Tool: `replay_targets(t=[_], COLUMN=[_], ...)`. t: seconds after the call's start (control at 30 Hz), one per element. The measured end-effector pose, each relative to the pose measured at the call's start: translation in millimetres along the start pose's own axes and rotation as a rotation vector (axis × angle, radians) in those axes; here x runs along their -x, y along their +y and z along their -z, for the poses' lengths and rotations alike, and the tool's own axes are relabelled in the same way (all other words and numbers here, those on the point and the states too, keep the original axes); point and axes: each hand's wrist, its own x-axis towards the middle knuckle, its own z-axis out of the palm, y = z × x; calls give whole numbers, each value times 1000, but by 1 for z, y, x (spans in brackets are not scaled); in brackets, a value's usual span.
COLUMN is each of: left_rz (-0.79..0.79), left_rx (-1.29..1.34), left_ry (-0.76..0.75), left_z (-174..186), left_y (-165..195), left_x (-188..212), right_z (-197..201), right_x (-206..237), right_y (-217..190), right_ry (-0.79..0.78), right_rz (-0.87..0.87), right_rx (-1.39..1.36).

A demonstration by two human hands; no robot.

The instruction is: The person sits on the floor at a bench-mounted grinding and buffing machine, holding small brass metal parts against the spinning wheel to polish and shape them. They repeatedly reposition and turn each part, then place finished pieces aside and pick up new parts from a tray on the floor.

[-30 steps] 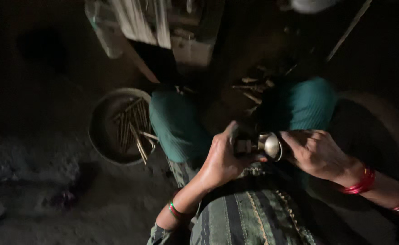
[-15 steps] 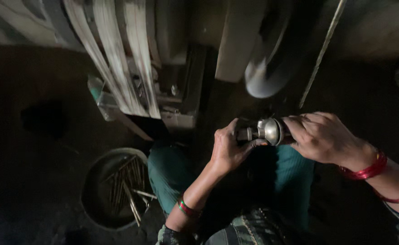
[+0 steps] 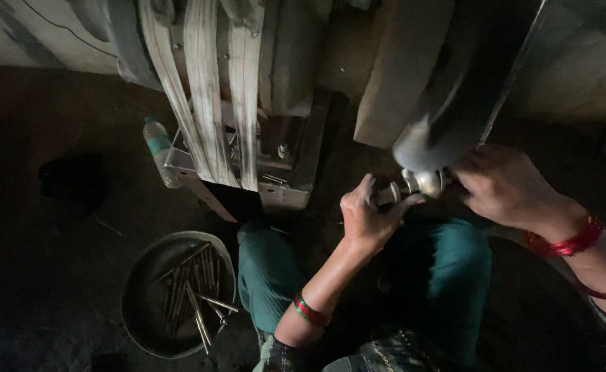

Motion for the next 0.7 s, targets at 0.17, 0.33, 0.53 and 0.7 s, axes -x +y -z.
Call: replay_targets(t=[0.17, 0.33, 0.53, 0.7], left_rz=[13, 66, 109, 81], left_rx=[15, -4, -41, 1], left_ry=[58, 105, 110, 167], left_z=[-9, -17, -30, -28], left_y=[-3, -5, -6, 4], left_x=[3, 4, 5, 6], right_z=[-18, -29, -23, -12], right_x=[7, 10, 13, 1], right_y=[11, 23, 37, 36], right_ry=[45, -30, -232, -153], right_rz=[15, -75, -179, -52], right_rx=[-9, -8, 33, -10])
